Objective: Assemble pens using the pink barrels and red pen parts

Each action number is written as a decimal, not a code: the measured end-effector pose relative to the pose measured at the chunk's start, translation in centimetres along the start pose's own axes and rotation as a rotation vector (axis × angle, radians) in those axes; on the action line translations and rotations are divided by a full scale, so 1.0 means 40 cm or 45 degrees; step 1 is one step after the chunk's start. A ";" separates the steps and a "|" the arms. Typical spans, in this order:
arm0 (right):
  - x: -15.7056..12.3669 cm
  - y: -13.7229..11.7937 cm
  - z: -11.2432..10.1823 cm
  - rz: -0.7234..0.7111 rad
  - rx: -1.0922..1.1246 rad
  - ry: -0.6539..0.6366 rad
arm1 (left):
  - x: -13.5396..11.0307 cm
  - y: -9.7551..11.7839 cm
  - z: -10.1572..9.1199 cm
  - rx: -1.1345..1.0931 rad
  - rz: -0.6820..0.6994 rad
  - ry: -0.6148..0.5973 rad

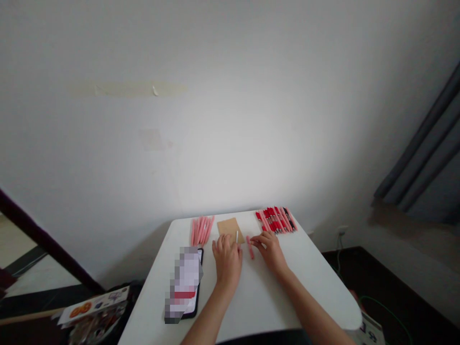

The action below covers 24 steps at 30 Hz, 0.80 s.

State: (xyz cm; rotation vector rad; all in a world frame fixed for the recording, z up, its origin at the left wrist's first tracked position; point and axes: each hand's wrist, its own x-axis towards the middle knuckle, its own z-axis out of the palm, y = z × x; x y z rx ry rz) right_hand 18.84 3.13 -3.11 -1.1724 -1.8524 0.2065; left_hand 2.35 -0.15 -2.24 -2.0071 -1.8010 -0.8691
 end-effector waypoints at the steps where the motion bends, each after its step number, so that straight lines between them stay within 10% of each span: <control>1: -0.001 0.000 0.001 -0.002 -0.014 0.000 | -0.001 -0.001 0.004 -0.024 0.003 0.018; 24: -0.015 -0.031 0.005 -0.061 -0.199 -0.104 | -0.012 -0.015 0.020 -0.317 0.035 0.081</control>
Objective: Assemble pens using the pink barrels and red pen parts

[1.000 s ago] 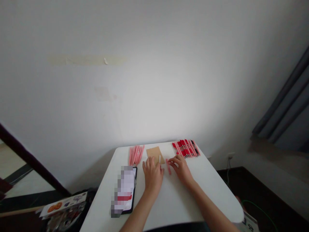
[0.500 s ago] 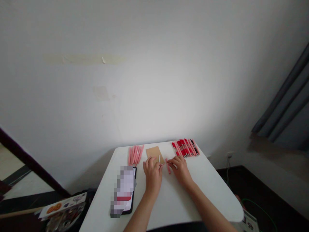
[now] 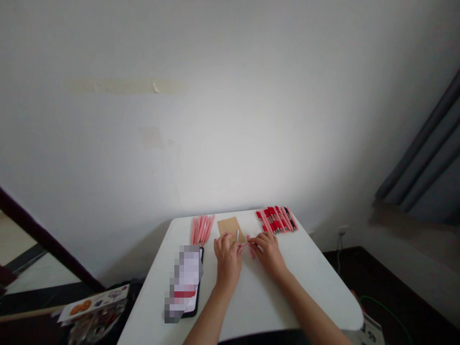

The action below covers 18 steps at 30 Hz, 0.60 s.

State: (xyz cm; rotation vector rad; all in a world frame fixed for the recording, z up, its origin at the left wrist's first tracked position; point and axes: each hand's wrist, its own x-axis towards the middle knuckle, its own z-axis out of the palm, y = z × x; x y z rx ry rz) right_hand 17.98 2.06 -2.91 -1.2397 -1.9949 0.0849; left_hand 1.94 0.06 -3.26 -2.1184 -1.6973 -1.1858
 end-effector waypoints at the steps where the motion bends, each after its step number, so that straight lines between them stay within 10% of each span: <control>1: 0.000 -0.001 0.000 0.000 -0.002 0.002 | -0.001 0.000 0.000 0.000 -0.001 -0.002; 18: 0.000 -0.007 0.011 0.021 0.178 -0.009 | 0.007 -0.004 -0.003 -0.126 -0.011 -0.012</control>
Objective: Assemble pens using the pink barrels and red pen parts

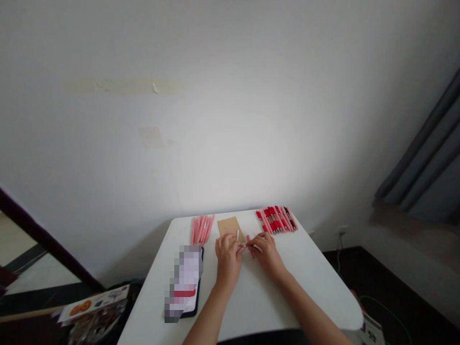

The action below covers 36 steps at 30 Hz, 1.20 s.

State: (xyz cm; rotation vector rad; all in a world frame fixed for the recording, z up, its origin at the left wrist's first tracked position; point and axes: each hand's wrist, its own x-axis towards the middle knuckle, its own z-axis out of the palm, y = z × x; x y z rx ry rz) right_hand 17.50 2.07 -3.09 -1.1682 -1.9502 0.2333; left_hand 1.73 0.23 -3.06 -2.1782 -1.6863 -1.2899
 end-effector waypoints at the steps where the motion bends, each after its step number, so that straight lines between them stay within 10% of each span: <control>1: 0.000 0.002 0.001 0.012 0.013 -0.002 | 0.000 -0.002 0.000 -0.005 -0.006 -0.008; 36: -0.008 -0.014 -0.016 0.302 -0.302 -0.006 | 0.004 0.002 -0.021 0.063 -0.119 0.072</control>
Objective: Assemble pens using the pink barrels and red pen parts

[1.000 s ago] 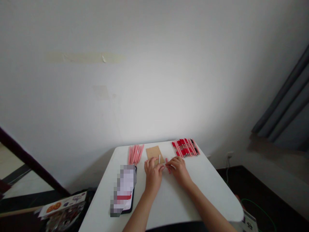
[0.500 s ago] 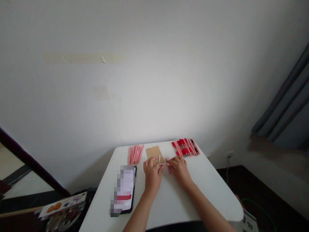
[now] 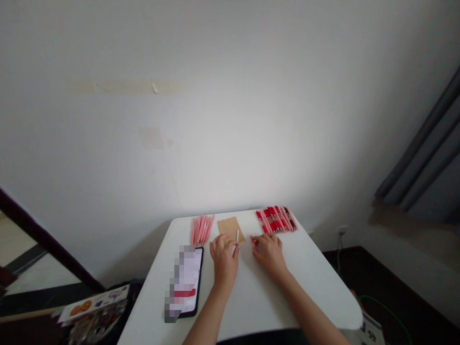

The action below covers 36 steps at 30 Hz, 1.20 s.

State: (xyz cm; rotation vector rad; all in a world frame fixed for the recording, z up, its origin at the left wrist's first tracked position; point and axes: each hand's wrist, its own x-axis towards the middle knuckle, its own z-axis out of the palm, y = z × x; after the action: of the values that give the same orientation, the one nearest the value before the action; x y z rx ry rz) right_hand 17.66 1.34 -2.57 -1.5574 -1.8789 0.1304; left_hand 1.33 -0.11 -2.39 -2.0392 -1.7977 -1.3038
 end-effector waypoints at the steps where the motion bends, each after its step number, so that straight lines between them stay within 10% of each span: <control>1: 0.000 0.003 0.001 0.000 0.001 0.012 | 0.000 0.000 0.000 0.005 0.001 0.010; 36: 0.011 0.037 0.014 -0.191 0.212 0.124 | 0.001 -0.008 -0.001 -0.024 0.016 0.006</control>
State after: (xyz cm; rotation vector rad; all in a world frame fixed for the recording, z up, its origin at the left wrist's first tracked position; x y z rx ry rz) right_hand 18.55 2.34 -3.51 -1.2851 -1.8511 0.1380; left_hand 1.02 0.00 -2.47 -2.0521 -1.7748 -1.3256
